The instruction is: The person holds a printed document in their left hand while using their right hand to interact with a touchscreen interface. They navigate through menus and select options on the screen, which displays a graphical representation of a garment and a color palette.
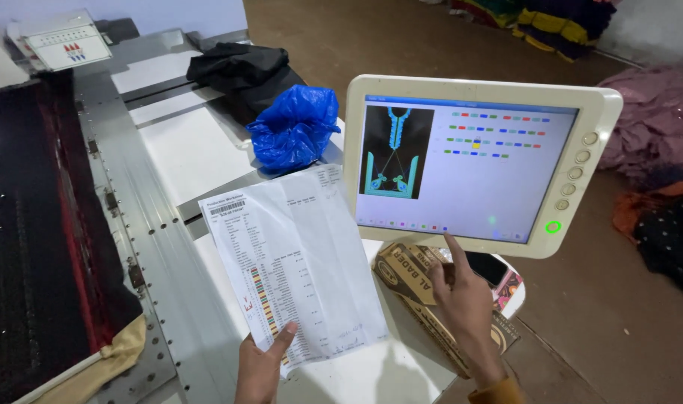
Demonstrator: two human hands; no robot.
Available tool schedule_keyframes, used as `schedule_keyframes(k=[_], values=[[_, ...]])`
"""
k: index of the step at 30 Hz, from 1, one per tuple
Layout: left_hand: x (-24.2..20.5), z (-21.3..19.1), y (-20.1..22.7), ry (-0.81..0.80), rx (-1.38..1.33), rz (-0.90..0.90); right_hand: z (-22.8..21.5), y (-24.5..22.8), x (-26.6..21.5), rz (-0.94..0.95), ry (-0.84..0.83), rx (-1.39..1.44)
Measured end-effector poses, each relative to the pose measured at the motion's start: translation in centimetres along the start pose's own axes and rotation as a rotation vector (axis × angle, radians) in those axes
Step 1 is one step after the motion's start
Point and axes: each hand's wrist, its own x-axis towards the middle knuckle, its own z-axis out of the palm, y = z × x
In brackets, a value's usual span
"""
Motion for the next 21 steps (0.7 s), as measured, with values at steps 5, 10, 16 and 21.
schedule_keyframes(k=[5, 10, 16, 21], values=[[0.0, 0.2, 0.0, 0.008, -0.004, -0.015, 0.1, 0.3, 0.4, -0.04, -0.004, -0.015], [-0.5, 0.3, 0.5, 0.032, 0.022, -0.032, 0.3, 0.0, 0.1, 0.016, -0.067, -0.104], [-0.1, 0.1, 0.3, 0.004, 0.017, -0.035, 2.0, -0.4, -1.1, -0.024, -0.284, 0.328], [-2.3, 0.8, 1.4, -0.029, -0.068, -0.014, 1.4, -4.3, -3.4, -0.072, -0.505, 0.611]])
